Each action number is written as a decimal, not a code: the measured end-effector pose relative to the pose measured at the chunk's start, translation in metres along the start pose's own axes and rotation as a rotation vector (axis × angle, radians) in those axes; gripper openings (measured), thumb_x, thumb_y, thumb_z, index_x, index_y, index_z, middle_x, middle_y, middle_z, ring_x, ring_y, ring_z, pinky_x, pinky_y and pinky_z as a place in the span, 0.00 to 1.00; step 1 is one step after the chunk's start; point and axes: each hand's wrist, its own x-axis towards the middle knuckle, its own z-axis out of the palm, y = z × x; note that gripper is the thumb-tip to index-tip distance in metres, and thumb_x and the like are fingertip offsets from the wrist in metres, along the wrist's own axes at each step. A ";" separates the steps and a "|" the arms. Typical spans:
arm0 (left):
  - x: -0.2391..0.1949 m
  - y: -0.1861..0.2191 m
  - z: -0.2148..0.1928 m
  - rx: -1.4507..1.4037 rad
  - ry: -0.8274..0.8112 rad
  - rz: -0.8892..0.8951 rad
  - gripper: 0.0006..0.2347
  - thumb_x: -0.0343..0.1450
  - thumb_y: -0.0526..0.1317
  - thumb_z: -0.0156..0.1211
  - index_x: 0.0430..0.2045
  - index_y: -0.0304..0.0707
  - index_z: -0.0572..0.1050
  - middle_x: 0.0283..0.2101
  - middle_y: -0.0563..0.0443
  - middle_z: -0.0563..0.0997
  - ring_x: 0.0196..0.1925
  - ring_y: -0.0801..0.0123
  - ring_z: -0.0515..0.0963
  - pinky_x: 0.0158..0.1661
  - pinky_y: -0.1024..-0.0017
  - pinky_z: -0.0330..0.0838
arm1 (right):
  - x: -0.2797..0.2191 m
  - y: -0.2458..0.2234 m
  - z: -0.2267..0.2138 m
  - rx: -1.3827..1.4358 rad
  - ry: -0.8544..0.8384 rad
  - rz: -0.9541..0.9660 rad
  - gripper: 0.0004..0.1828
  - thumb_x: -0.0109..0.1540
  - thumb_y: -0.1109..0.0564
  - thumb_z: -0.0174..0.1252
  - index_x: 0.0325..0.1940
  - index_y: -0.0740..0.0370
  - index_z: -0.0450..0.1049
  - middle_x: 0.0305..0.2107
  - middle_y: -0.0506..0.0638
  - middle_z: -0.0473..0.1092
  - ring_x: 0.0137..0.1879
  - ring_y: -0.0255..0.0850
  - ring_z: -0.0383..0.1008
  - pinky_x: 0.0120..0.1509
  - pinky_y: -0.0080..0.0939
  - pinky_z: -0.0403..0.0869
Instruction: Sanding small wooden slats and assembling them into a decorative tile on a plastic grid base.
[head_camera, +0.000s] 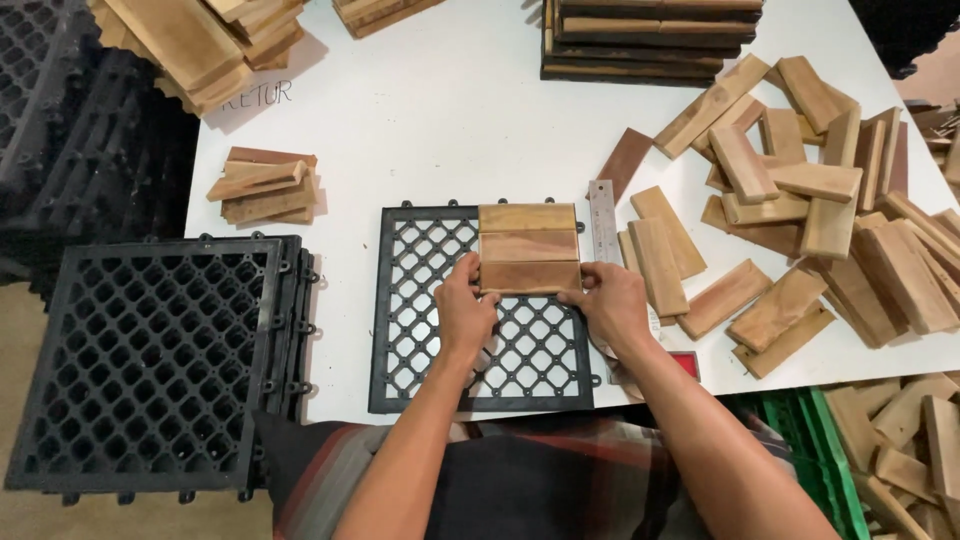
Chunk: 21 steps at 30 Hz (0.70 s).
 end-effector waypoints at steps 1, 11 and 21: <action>0.002 -0.002 0.001 -0.001 0.001 0.002 0.29 0.60 0.22 0.70 0.59 0.22 0.69 0.53 0.25 0.78 0.58 0.42 0.77 0.53 0.67 0.79 | -0.001 -0.001 -0.002 0.000 0.002 -0.002 0.31 0.42 0.53 0.80 0.48 0.59 0.83 0.28 0.49 0.75 0.36 0.44 0.80 0.42 0.43 0.77; 0.003 0.022 -0.009 0.345 -0.098 0.090 0.34 0.60 0.40 0.70 0.62 0.32 0.63 0.61 0.37 0.65 0.65 0.50 0.62 0.63 0.61 0.58 | -0.023 -0.055 -0.020 -0.312 -0.161 -0.057 0.43 0.53 0.39 0.71 0.66 0.57 0.65 0.51 0.53 0.67 0.57 0.48 0.71 0.59 0.54 0.73; 0.059 -0.036 0.027 0.863 -0.253 0.577 0.31 0.77 0.53 0.41 0.72 0.29 0.53 0.76 0.33 0.50 0.77 0.42 0.48 0.73 0.48 0.45 | -0.027 -0.067 0.023 -0.670 -0.263 -0.396 0.43 0.69 0.38 0.40 0.80 0.69 0.42 0.78 0.65 0.37 0.82 0.58 0.33 0.82 0.59 0.42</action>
